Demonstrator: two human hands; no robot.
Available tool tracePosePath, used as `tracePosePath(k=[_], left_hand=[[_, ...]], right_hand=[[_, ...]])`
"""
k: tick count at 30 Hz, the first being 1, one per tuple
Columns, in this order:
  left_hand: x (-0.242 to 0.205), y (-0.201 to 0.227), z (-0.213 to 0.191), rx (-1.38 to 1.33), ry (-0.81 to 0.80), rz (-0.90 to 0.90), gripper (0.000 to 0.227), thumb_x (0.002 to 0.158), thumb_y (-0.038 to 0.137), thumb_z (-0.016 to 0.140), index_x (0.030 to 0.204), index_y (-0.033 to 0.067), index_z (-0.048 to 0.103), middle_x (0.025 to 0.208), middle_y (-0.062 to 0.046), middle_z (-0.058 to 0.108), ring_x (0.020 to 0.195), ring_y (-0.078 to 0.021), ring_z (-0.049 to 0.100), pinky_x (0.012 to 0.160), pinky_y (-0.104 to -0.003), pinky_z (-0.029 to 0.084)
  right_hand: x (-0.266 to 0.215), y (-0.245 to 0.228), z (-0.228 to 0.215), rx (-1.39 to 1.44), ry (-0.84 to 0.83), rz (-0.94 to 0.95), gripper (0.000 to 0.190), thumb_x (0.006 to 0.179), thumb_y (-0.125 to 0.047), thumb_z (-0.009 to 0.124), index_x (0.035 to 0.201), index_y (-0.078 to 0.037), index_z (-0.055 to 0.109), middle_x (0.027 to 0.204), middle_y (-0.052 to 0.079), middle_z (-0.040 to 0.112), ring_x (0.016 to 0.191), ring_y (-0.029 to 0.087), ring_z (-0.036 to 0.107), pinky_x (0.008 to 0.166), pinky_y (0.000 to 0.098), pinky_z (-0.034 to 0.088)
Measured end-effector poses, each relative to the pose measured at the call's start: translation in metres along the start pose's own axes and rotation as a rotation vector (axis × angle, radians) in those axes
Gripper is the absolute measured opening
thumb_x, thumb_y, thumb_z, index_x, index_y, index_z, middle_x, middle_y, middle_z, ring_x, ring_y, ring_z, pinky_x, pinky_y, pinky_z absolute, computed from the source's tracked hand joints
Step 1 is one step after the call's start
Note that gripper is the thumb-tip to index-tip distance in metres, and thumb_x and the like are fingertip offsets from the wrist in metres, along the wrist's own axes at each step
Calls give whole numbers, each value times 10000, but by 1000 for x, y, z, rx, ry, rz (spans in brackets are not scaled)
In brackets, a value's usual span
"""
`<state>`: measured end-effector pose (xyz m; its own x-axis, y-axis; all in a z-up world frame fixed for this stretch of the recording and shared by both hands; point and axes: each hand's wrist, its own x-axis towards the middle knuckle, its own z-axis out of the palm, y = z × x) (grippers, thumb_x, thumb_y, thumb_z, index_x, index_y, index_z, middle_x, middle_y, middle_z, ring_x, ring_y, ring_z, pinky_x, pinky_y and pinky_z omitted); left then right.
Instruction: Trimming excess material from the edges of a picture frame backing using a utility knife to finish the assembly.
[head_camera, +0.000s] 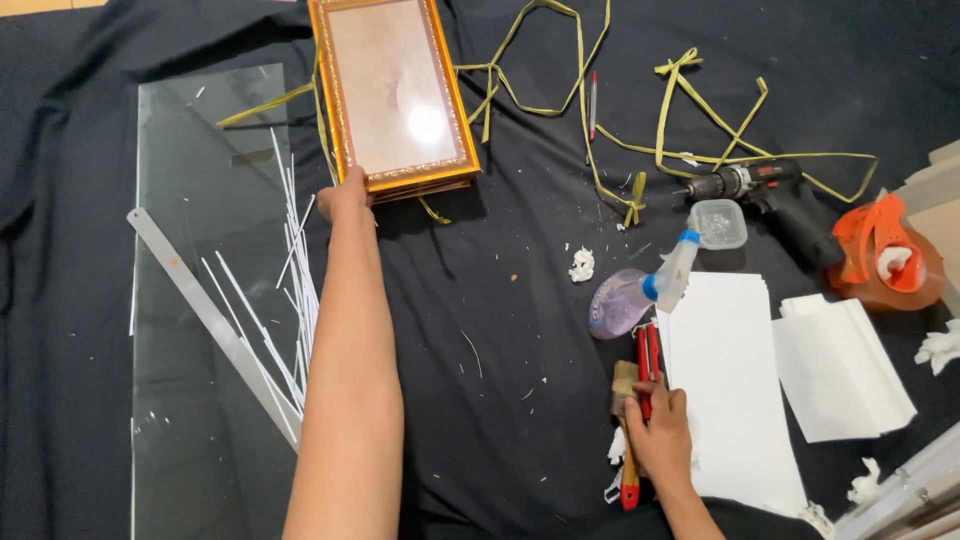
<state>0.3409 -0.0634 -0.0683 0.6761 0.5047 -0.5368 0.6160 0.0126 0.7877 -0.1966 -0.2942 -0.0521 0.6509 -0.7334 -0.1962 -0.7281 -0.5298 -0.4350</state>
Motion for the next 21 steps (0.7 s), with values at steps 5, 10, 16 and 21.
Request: tracePosePath(k=[5,10,16,21], left_hand=[[-34,0,-14,-432,-229,27,392,773,157,739,1042,-84,588,1034,-215,655,857,-285,725,735,-382,684],[-38,-11,-40,-440,-739,67,547,889,52,679,1406,24,501,1187,-222,657,971,-316,710,784,-377,654],[-97,-29,-116,-342,-958,195,678,865,77,579,1520,161,427,1289,-171,591,1062,-294,606,857,-423,539],[-177,-83,-205,-406,-892,67,710,924,199,658,1564,320,377,1393,-90,588,1143,-281,655,836,-443,640]], right_hand=[[2,6,5,7,27,-42,359,920,-318,629,1251,-178,640,1082,91,507,849,265,607,795,377,515],[2,7,5,46,69,-86,360,913,-299,646,1248,-166,648,1049,111,521,857,295,603,795,395,515],[2,4,4,48,70,-90,347,909,-327,628,1224,-181,636,1055,111,507,844,316,606,797,416,516],[3,5,3,78,68,-105,251,969,-361,626,1190,-243,643,1025,99,509,895,421,666,801,468,560]])
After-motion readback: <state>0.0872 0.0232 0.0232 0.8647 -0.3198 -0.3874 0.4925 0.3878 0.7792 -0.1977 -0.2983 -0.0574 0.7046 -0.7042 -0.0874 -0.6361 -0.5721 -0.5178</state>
